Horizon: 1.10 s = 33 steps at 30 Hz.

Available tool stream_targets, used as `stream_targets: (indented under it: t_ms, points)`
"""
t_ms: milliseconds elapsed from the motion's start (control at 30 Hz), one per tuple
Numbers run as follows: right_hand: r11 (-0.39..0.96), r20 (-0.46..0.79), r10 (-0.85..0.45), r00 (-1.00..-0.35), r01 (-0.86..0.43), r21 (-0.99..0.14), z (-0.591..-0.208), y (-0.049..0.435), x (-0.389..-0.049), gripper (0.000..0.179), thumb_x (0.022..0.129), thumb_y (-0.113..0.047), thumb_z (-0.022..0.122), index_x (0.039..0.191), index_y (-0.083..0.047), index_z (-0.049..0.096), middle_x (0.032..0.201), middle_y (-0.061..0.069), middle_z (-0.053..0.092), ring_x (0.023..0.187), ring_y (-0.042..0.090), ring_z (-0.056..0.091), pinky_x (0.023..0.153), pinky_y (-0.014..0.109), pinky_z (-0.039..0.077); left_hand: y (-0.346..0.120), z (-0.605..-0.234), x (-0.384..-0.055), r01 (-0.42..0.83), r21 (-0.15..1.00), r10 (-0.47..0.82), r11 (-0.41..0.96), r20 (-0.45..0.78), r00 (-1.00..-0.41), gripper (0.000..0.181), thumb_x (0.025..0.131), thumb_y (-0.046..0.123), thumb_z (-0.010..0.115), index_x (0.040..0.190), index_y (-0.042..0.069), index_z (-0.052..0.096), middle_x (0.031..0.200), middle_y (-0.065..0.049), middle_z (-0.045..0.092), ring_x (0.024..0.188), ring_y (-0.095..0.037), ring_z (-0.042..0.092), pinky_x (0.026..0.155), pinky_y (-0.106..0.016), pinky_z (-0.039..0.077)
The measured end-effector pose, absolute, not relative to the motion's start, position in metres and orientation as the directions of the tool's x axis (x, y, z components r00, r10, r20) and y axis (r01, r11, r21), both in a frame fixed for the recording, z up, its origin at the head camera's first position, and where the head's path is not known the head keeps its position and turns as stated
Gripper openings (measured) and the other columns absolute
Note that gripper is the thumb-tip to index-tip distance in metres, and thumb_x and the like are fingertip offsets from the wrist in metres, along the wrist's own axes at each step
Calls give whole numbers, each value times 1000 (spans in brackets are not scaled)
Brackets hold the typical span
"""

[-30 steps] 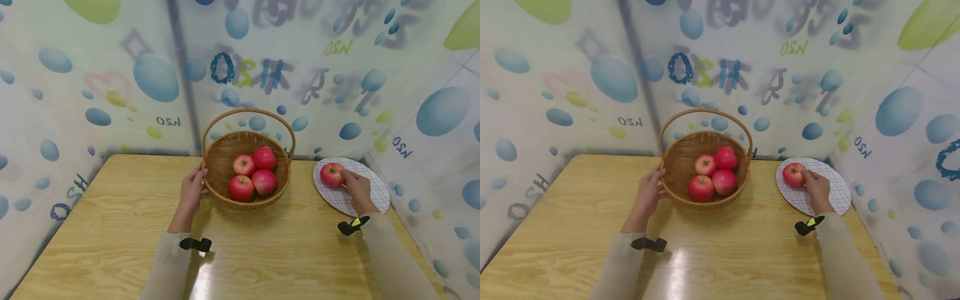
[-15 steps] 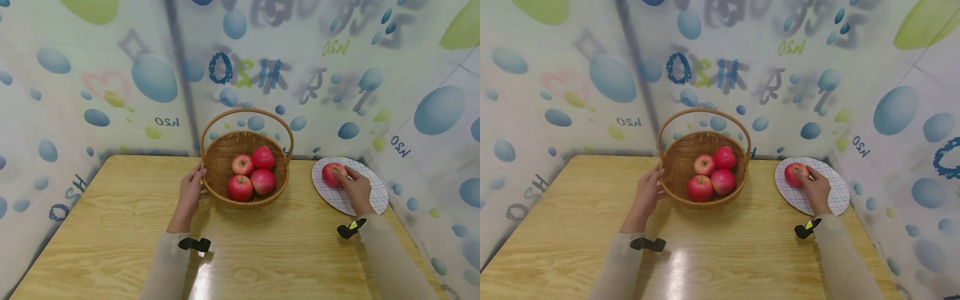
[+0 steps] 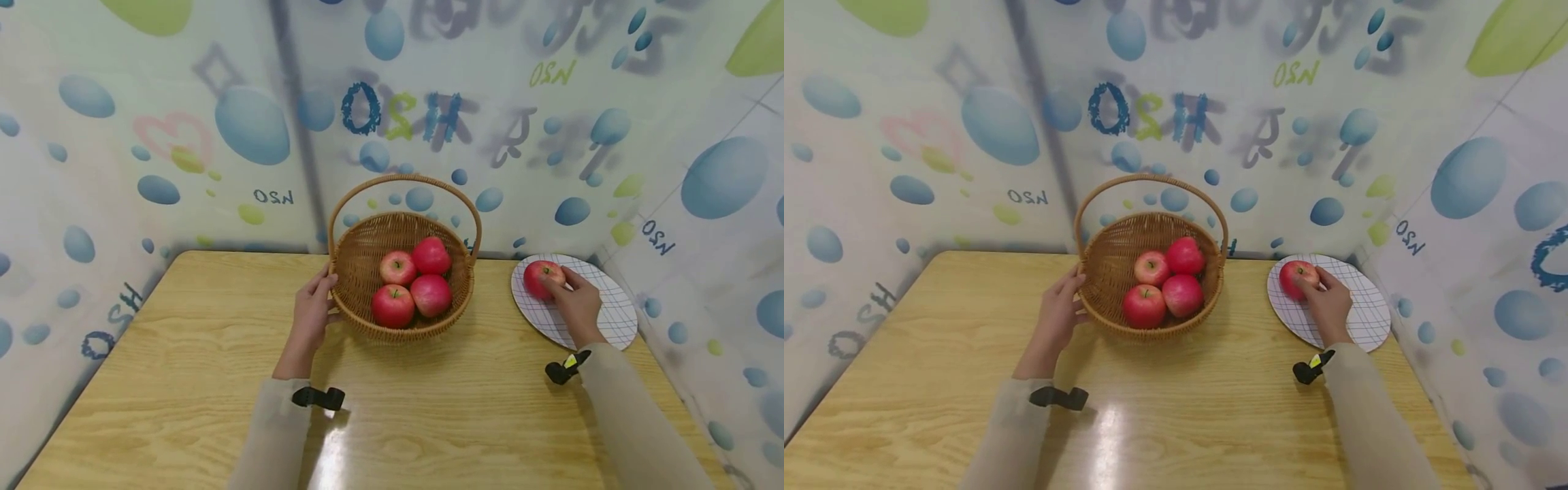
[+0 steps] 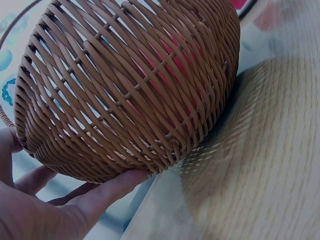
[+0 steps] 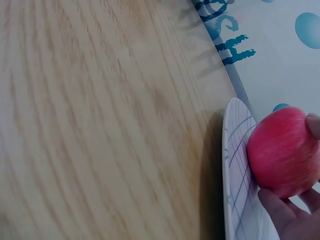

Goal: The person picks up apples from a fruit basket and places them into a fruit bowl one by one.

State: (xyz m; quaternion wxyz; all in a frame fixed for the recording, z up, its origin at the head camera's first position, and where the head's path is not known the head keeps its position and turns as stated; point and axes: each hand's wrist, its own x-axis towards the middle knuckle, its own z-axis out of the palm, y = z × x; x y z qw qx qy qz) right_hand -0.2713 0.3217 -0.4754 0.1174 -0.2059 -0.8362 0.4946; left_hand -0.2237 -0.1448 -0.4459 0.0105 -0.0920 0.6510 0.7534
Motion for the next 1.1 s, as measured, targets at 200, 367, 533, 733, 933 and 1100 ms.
stream_targets:
  t_ms: [200, 367, 533, 733, 933, 1100]
  points:
    - [394, -35, 457, -889, 237, -888, -475, 317, -274, 80, 91, -55, 67, 157, -19, 40, 160, 4, 44, 143, 24, 47, 118, 40, 41, -145, -445, -223, -149, 977, -105, -153, -166, -980, 53, 105, 35, 49, 157, 29, 38, 162, -10, 37, 127, -42, 60, 64, -25, 60]
    - [407, -29, 453, -891, 236, -883, -474, 315, -273, 80, 92, -57, 66, 158, -20, 39, 160, 4, 43, 143, 24, 47, 117, 40, 42, -145, -445, -223, -145, 978, -102, -152, -161, -982, 53, 105, 36, 49, 157, 28, 38, 162, -11, 38, 127, -42, 60, 65, -26, 61]
    - [449, 0, 448, -894, 225, -865, -471, 314, -270, 78, 93, -55, 64, 158, -20, 38, 161, 4, 43, 143, 25, 47, 116, 38, 43, -146, -445, -223, -138, 979, -98, -148, -154, -983, 53, 105, 36, 48, 157, 29, 38, 161, -13, 39, 128, -42, 59, 66, -26, 61]
    - [546, 139, 414, -900, 123, -829, -456, 308, -263, 73, 93, -47, 67, 156, -17, 43, 159, 9, 44, 145, 34, 44, 118, 52, 39, -146, -446, -225, -137, 980, -99, -147, -152, -983, 53, 105, 36, 48, 157, 29, 38, 161, -13, 39, 129, -42, 59, 67, -27, 61]
    - [599, 266, 307, -914, -32, -800, -434, 292, -252, 69, 92, -39, 74, 152, -17, 49, 155, 10, 49, 142, 32, 47, 114, 53, 43, -146, -447, -225, -142, 980, -105, -141, -157, -982, 54, 105, 36, 49, 157, 29, 38, 161, -13, 39, 128, -42, 60, 69, -29, 61]
    - [613, 314, 206, -927, -128, -780, -410, 270, -243, 68, 91, -38, 76, 151, -19, 51, 154, 7, 52, 139, 28, 52, 110, 53, 46, -145, -448, -225, -134, 981, -106, -143, -150, -983, 53, 105, 35, 49, 157, 30, 39, 160, -14, 40, 127, -42, 60, 67, -28, 61]
